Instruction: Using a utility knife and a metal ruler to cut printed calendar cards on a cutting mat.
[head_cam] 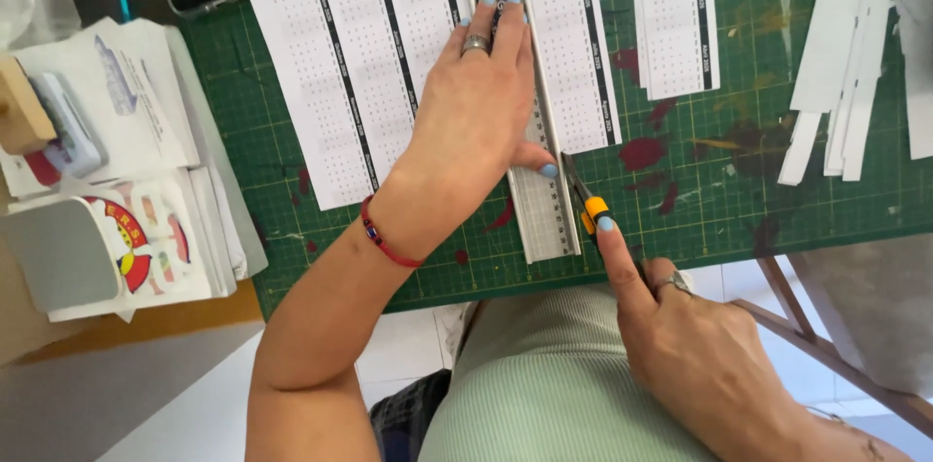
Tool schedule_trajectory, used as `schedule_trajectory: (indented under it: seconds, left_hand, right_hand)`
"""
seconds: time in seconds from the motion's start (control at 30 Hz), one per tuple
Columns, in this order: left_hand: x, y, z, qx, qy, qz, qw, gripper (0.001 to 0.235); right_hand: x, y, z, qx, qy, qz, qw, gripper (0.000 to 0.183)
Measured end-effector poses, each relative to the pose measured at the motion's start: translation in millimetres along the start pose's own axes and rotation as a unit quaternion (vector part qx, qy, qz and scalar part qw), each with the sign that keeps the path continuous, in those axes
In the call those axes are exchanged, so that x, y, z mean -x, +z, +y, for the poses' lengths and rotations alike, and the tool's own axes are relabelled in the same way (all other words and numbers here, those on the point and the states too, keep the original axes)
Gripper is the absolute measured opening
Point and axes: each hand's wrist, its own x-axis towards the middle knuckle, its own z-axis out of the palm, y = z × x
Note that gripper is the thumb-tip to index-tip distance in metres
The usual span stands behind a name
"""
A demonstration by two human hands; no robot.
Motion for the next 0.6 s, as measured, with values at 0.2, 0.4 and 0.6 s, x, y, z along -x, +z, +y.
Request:
schedule_trajectory:
  seconds: [0.2,0.4,0.6]
  left_hand:
    - [-2.3,-1.2,-0.1,0.029,0.002,-0.051,0.998,0.157]
    - [-0.8,-0.4,0.0,-0.017,-0.004,0.005,1.0,0.156]
    - [-1.6,2.2,0.8,-0.004,-0.004,-0.015,1.0,0.158]
  right_hand:
    - [-0.3,-2.0,-1.2,-0.011,-0.002,-0.009,1.0,0.085]
    - [-0.7,-1.0,-0.6,-0.006,-0.004,-0.035,0.999,0.086]
    - [-0.3,-1.3,0.5,-0.012,-0.008,-0.05,0.999,0.087]
